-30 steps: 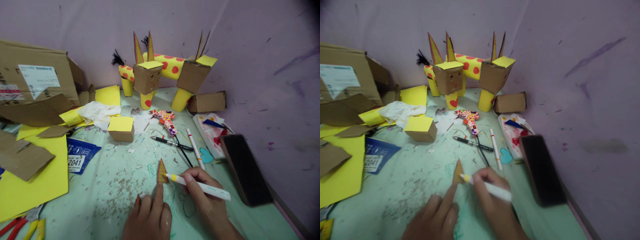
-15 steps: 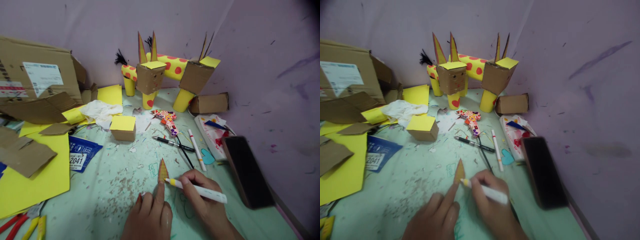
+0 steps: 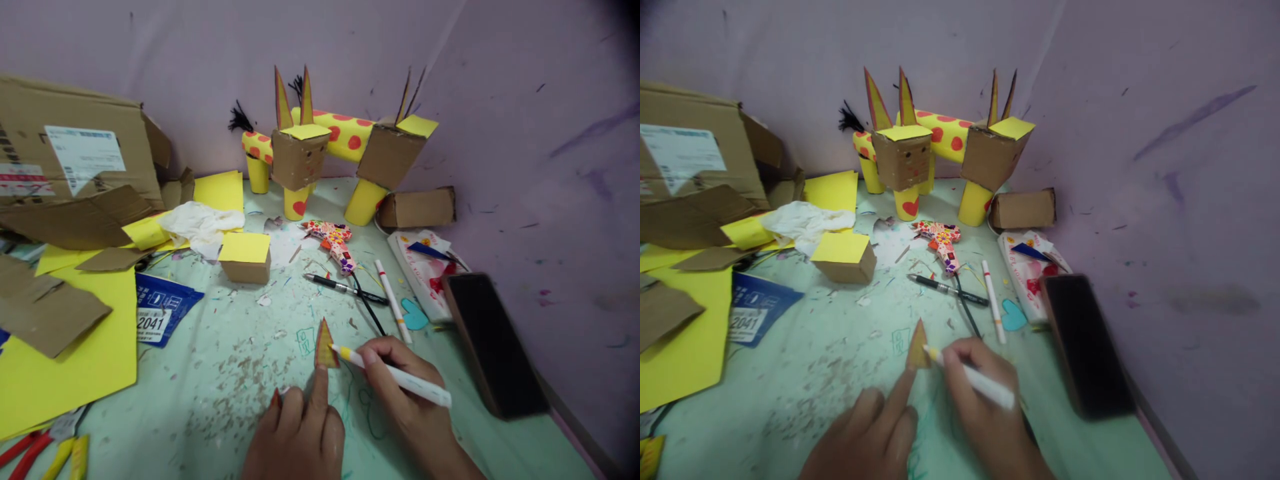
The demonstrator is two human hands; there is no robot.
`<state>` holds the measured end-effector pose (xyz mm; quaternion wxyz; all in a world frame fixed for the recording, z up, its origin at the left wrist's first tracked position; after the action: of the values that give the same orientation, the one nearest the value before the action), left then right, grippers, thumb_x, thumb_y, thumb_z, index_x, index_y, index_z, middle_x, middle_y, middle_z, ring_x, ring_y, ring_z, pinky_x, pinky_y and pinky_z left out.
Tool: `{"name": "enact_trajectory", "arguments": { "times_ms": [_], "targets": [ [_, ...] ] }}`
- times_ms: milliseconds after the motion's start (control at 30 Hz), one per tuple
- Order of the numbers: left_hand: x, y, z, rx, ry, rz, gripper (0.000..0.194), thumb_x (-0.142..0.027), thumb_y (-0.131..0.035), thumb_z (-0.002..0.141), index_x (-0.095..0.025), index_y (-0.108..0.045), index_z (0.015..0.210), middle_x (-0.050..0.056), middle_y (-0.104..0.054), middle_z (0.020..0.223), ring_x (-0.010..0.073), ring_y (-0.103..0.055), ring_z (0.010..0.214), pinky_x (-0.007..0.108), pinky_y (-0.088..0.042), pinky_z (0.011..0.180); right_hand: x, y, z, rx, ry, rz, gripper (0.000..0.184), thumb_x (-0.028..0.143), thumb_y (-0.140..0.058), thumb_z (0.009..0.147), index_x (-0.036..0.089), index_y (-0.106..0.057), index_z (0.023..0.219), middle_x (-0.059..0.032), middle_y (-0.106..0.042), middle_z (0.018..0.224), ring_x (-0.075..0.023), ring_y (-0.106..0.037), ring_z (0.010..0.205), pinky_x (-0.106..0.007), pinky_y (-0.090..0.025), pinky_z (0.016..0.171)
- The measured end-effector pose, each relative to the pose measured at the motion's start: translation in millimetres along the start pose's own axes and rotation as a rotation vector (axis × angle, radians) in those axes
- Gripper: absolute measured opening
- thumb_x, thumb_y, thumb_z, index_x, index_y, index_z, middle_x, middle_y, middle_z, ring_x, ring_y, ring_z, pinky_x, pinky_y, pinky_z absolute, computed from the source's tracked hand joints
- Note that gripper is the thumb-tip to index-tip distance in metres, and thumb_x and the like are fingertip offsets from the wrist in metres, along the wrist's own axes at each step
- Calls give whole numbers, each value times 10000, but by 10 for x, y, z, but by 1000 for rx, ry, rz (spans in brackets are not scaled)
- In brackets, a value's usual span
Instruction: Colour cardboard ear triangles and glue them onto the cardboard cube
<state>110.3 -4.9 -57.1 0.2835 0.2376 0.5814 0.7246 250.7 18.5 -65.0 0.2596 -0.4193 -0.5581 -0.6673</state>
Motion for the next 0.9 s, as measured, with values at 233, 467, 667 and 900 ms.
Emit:
{"name": "enact_trajectory", "arguments": {
  "times_ms": [233, 467, 667, 900],
  "targets": [
    [8, 0, -3, 19, 3, -37, 125, -145, -537, 780, -231, -626, 795, 42, -644, 1178, 193, -522, 718, 306, -437, 570, 25, -24, 18, 31, 10, 57, 261, 358, -511, 837, 202, -612, 653, 21, -552, 529, -133, -505, 472, -212, -377, 431],
    [6, 7, 2, 20, -2, -28, 122, -155, -520, 799, -223, -620, 793, 36, -625, 1210, 180, -518, 717, 300, -432, 575, 25, -44, 23, 58, 10, 58, 267, 337, -521, 828, 200, -585, 608, 28, -531, 500, -127, -493, 458, -207, -368, 423],
    [2, -42, -18, 89, -19, -17, 121, -142, -504, 820, -207, -604, 831, 32, -604, 1236, 165, -512, 748, 288, -447, 627, 35, -41, 36, 41, -6, 83, 202, 348, -534, 836, 197, -654, 776, 20, -589, 604, -126, -525, 521, -195, -404, 473],
    [2, -28, -14, 89, -10, -13, 134, -133, -490, 830, -210, -599, 834, 27, -595, 1248, 168, -511, 769, 291, -449, 636, 7, -53, 20, 65, -17, 91, 257, 329, -514, 830, 193, -591, 627, 32, -537, 523, -122, -503, 489, -198, -379, 454]
  ]
}}
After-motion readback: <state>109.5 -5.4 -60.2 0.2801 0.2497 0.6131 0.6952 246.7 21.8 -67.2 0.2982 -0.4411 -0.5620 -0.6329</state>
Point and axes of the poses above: each hand's wrist, its own z-axis towards the middle knuckle, its own y-axis out of the back of the hand, x = y × z, the point moved 7 cm from there along z, towards the middle knuckle
